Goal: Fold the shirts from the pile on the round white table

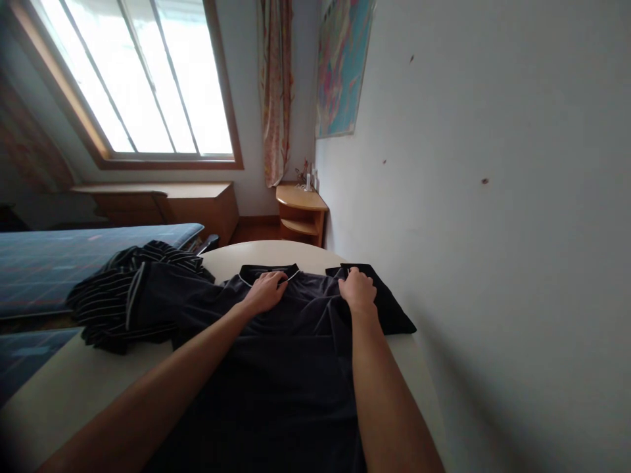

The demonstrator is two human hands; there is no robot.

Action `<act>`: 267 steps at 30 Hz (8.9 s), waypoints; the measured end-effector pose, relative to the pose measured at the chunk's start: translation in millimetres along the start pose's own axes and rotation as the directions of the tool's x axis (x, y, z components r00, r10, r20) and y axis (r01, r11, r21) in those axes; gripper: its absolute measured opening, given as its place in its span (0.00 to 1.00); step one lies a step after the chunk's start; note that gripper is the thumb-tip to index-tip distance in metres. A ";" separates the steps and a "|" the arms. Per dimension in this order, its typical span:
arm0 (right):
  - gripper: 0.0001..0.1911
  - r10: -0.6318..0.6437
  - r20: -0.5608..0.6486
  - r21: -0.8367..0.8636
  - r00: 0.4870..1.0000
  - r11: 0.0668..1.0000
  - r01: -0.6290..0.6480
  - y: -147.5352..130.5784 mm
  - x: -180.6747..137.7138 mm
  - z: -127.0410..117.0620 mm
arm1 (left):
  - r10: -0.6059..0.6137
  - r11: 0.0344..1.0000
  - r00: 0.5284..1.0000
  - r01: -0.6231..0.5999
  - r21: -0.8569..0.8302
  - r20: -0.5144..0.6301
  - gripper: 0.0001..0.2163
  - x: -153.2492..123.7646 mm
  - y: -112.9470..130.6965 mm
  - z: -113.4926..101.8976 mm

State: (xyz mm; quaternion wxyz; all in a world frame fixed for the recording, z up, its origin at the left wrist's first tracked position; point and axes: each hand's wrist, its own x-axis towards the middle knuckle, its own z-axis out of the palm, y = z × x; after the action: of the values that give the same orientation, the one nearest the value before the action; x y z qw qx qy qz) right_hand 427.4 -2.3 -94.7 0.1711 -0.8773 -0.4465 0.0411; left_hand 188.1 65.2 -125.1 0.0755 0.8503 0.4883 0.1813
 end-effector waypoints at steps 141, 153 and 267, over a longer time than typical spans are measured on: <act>0.26 -0.663 0.087 0.115 0.743 0.748 0.654 -6.4 -132.5 35.3 | 0.096 0.995 0.991 -0.094 0.020 -0.097 0.17 -105.8 12.8 -26.4; 0.38 -0.515 0.270 0.068 0.814 0.853 0.517 -66.5 -68.2 65.5 | -0.171 0.981 0.979 0.159 0.107 0.112 0.29 -40.9 -63.5 5.2; 0.25 0.163 -0.033 -0.036 0.986 0.986 -0.164 47.1 25.3 6.6 | -0.156 0.979 0.987 0.149 0.141 0.042 0.29 -46.4 -61.8 10.6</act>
State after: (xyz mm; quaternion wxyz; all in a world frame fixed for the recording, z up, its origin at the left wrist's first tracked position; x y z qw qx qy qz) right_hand 477.2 -5.9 -114.7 0.1567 -0.9146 -0.3712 0.0331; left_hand 121.3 57.6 -164.6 0.0433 0.8180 0.5612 0.1184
